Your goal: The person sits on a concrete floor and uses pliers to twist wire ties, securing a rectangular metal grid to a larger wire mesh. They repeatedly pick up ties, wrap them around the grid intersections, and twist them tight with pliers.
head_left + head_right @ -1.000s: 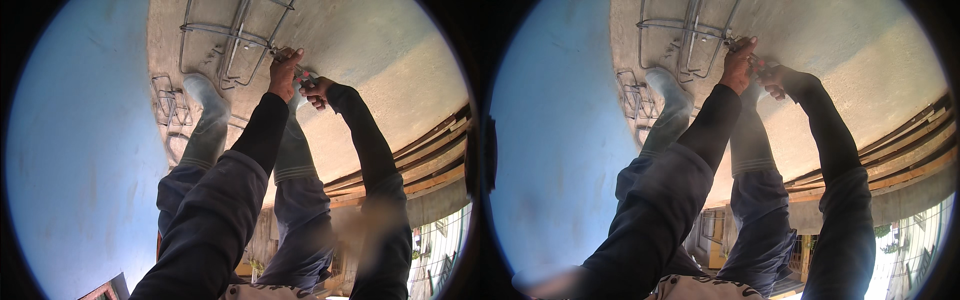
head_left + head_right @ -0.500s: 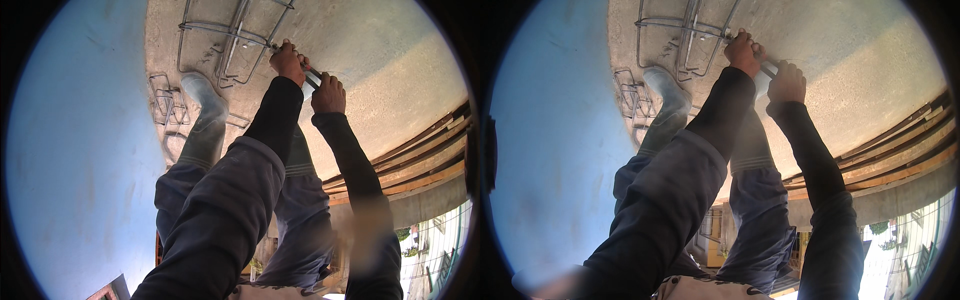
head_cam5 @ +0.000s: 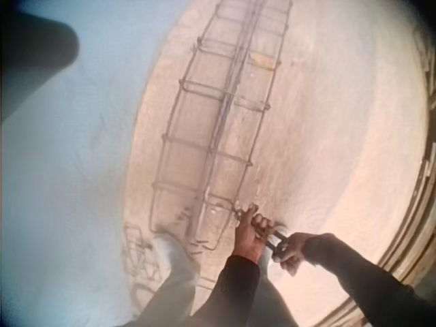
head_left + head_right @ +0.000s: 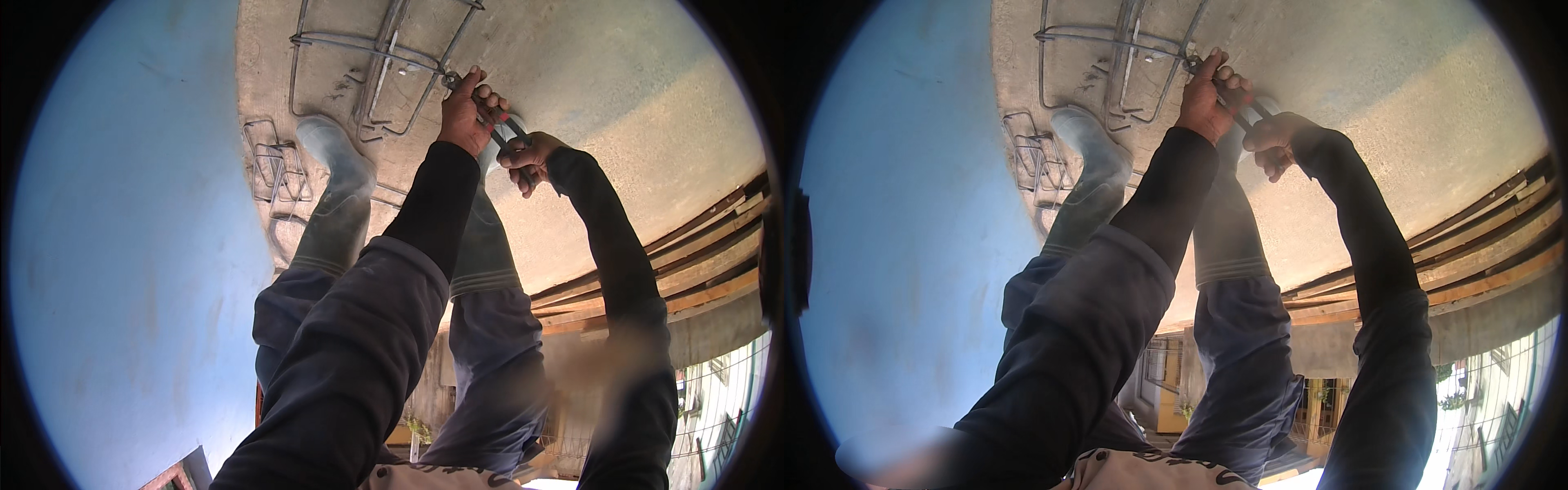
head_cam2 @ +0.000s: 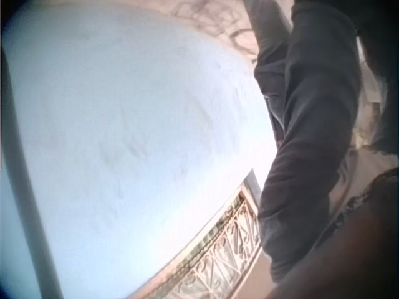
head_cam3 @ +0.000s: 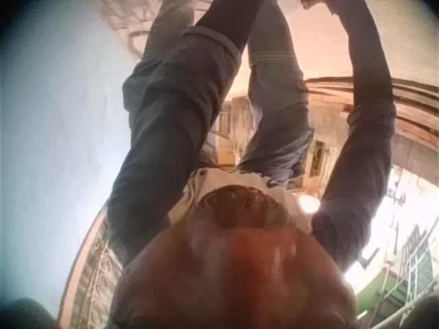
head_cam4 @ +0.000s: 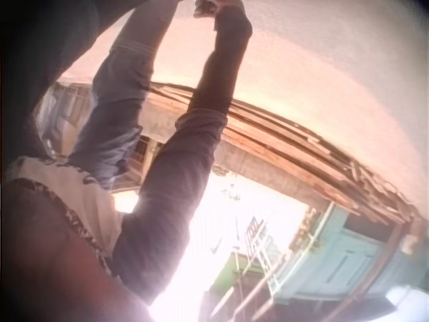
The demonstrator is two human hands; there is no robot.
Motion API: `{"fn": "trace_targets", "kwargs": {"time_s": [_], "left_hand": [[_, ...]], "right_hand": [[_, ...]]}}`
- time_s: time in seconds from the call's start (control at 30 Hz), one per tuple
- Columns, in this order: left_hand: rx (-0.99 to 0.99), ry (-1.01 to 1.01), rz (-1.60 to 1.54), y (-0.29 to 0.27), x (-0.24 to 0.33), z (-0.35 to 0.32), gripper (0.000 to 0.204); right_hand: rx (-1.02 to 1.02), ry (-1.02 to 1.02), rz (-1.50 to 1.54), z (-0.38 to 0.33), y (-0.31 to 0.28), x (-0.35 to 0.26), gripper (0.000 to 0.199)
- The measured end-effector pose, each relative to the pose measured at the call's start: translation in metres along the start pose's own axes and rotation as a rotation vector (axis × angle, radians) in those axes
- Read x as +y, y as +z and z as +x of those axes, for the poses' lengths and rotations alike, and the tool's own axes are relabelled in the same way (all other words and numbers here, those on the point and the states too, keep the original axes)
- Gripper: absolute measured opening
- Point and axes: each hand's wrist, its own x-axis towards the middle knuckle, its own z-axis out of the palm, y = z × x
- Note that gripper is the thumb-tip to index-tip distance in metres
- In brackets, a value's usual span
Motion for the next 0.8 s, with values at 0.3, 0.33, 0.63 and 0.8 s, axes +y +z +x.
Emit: {"fn": "trace_targets", "kwargs": {"time_s": [0.3, 0.33, 0.63, 0.8], "left_hand": [[0.460, 0.007, 0.543, 0.015, -0.013, 0.023, 0.024], [0.552, 0.063, 0.526, 0.029, -0.017, 0.016, 0.022], [0.381, -0.014, 0.556, 0.010, 0.015, -0.035, 0.041], [0.377, 0.067, 0.615, -0.002, 0.018, -0.065, 0.050]], "right_hand": [[0.936, -0.440, -1.020, -0.002, 0.053, 0.021, 0.042], [0.622, -0.247, -0.576, 0.004, 0.034, 0.018, 0.041], [-0.185, -0.159, 0.569, 0.014, 0.056, 0.057, 0.041], [0.286, -0.321, -0.080, 0.002, 0.107, 0.055, 0.042]]}}
